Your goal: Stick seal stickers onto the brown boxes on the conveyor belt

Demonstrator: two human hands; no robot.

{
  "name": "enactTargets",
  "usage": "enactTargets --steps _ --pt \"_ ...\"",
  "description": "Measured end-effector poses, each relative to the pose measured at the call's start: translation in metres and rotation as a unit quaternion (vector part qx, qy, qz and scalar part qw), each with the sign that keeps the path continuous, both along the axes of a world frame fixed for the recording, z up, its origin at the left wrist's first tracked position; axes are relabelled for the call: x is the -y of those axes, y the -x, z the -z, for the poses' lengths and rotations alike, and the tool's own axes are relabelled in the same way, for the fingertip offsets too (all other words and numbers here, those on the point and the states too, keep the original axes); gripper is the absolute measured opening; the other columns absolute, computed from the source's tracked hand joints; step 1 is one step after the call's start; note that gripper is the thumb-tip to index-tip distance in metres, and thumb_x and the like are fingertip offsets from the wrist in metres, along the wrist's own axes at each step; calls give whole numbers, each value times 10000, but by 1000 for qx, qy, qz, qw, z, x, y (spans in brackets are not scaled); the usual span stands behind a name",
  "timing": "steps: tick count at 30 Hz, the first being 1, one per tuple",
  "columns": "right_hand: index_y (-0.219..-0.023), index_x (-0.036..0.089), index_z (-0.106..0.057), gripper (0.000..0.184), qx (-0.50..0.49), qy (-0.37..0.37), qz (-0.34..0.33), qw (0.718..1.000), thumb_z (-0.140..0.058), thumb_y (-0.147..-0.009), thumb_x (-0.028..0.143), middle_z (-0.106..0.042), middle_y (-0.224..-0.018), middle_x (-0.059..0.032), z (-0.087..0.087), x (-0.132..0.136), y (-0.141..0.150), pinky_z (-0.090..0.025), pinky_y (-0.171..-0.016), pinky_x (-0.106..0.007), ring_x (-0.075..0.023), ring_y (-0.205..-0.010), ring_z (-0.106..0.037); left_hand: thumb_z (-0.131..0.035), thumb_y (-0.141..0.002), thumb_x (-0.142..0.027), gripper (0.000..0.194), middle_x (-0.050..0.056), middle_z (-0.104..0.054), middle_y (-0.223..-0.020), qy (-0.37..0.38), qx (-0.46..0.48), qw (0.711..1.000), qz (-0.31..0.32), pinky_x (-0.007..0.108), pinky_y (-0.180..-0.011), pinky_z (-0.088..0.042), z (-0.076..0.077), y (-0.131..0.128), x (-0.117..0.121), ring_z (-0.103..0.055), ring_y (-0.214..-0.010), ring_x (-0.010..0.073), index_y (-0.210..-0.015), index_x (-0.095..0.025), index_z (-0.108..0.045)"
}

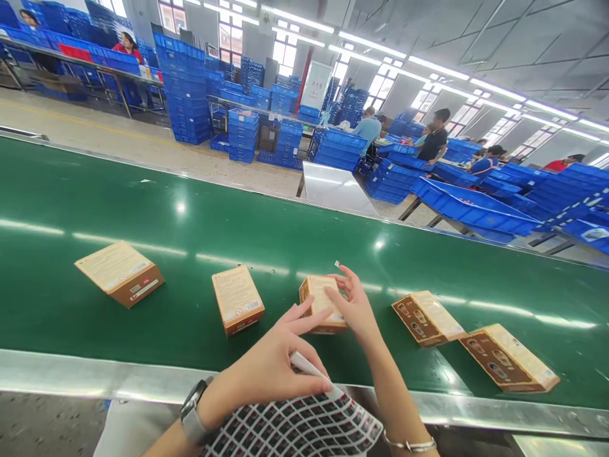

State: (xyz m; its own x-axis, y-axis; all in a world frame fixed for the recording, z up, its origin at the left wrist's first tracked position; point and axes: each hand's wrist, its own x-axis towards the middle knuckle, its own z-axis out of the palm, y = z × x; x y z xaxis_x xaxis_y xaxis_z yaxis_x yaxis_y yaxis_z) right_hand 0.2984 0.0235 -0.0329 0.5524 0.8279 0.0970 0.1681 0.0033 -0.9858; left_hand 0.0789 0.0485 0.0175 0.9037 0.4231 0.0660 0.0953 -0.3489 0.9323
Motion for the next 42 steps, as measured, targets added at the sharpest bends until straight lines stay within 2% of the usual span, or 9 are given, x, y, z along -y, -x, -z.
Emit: enactTargets --steps 3,7,13,25,31,33,36,39,42 --pt "-1248 251 -570 701 -15 2 -13 1000 -819 -658 537 -690 -1151 -111 -4 21 11 -543 -886 -446 -307 -1102 -632 -828 -711 -129 145 6 -395 -1548 -16 -40 999 25 536 -1256 -147 3 0 9 -175 -1521 342 -794 -247 -832" --pt "-1075 228 -664 532 -55 20 17 998 -778 -722 609 -663 -1262 -130 -15 45 14 -549 -892 -419 -306 -1100 -645 -826 -720 -127 108 20 -372 -1556 -5 -58 998 39 492 -1230 -279 9 -3 17 -173 -1519 344 -783 -215 -830" --pt "-837 186 -733 518 -84 61 61 993 -819 -625 651 -742 -1051 -129 -23 57 14 -583 -761 -386 -300 -896 -693 -793 -746 -106 104 31 -374 -1552 13 -37 998 50 448 -1221 -307 6 -15 19 -196 -1517 331 -783 -196 -829" --pt "-748 211 -637 436 41 103 154 982 -691 -645 631 -733 -840 -106 -29 64 13 -556 -673 -381 -307 -807 -689 -806 -741 -130 86 -2 -373 -1562 5 -15 997 80 395 -1216 -328 7 -37 24 -182 -1522 319 -792 -193 -832" --pt "-944 241 -496 482 125 106 220 961 -677 -657 584 -732 -799 -93 -31 64 2 -540 -681 -392 -307 -779 -704 -813 -731 -136 84 4 -334 -1580 26 -15 995 94 420 -1235 -270 12 -47 26 -172 -1523 331 -794 -189 -828" --pt "-969 234 -490 472 149 104 233 955 -624 -678 581 -725 -774 -99 -34 64 -2 -534 -682 -409 -317 -765 -702 -806 -737 -141 83 36 -406 -1550 44 -1 996 75 419 -1241 -240 13 -44 28 -261 -1502 331 -802 -190 -825" --pt "-1016 210 -551 459 190 89 241 947 -567 -723 563 -737 -905 -139 -41 71 2 -536 -713 -423 -331 -874 -698 -748 -781 -204 95 78 -734 -1211 117 -18 993 -9 347 -1032 -492 9 -28 31 -651 -1198 291 -840 -185 -820" --pt "-985 233 -653 305 273 48 129 952 -562 -865 498 -743 -989 -93 -54 86 18 -560 -745 -377 -289 -935 -699 -678 -799 -278 169 27 -790 -771 163 -65 979 -102 240 -650 -532 0 -5 31 -734 -753 213 -812 -168 -806" --pt "-964 276 -710 147 313 -10 -99 945 -597 -962 370 -746 -986 -33 -68 100 39 -581 -773 -305 -227 -903 -716 -647 -812 -328 220 18 -786 -773 168 -48 970 -169 220 -644 -509 -8 14 29 -709 -738 194 -793 -168 -797"
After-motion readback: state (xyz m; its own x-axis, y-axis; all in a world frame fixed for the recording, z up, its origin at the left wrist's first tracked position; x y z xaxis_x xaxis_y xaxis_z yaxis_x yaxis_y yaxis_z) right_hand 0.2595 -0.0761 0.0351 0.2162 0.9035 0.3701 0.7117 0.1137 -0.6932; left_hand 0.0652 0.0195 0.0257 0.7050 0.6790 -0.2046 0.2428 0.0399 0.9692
